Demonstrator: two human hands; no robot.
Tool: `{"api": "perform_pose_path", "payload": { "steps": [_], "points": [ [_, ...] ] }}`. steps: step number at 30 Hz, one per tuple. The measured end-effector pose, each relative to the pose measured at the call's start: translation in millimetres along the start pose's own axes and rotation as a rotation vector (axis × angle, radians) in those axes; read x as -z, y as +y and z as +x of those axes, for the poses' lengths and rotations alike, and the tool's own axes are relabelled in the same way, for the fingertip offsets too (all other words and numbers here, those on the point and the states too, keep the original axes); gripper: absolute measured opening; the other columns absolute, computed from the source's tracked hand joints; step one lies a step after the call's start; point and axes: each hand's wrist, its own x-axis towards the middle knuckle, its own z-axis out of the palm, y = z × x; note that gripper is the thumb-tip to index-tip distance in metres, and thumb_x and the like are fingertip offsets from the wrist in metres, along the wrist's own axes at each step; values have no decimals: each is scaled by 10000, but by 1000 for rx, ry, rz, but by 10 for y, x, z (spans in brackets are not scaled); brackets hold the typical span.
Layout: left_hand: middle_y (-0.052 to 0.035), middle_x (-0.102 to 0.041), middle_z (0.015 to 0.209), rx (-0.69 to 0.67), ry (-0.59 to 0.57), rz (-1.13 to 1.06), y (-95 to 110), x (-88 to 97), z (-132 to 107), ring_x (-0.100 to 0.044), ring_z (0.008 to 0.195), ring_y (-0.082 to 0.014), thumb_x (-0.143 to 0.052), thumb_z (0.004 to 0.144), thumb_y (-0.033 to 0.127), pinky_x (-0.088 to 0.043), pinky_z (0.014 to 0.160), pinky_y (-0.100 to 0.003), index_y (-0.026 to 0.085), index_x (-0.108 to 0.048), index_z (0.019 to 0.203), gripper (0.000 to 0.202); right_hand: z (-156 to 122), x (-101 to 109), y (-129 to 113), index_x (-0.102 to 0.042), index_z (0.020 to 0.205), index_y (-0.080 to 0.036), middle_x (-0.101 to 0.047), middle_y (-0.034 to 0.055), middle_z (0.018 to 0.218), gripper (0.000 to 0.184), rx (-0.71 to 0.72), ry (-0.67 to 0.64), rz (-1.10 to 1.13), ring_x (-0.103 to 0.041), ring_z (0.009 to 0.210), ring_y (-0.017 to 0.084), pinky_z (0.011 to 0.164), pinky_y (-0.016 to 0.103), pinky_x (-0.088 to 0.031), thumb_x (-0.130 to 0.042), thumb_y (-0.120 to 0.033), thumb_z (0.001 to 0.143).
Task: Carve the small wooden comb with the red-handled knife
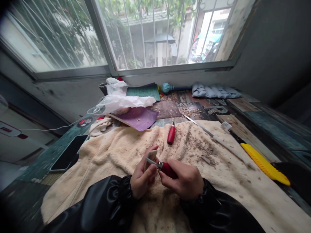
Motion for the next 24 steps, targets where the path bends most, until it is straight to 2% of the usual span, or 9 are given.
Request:
{"api": "perform_pose_path", "payload": {
  "steps": [6,15,20,24],
  "points": [
    [37,-373,644,-40,28,50,-35,-9,-5,-290,436,-31,-508,804,445,-226,398,-171,246,-360,1273,531,-40,-46,0,-601,663,-192,-502,-40,476,313,-20,52,-57,-439,411,62,445,201,-315,-488,-450,798],
    [27,-398,654,-55,69,106,-18,-29,-18,-303,429,-37,-510,795,458,-258,399,-176,227,-394,1245,519,-46,-38,-41,-611,697,-186,-508,-33,483,287,-48,60,-32,-443,415,67,455,201,-329,-500,-432,794],
    [-27,-484,747,-76,81,178,31,3,-9,-443,561,-107,-528,775,460,-377,488,-203,216,-420,1253,548,-42,-23,-54,-608,693,-180,-506,-36,489,278,-58,72,-29,-445,415,66,460,205,-325,-512,-422,791],
    [-46,-509,773,-121,74,275,44,8,-8,-481,701,-168,-496,794,461,-426,640,-275,208,-425,1264,539,-45,-23,-50,-601,680,-179,-499,-33,493,288,-55,55,-18,-447,421,69,460,204,-326,-510,-429,788]
  ]
}}
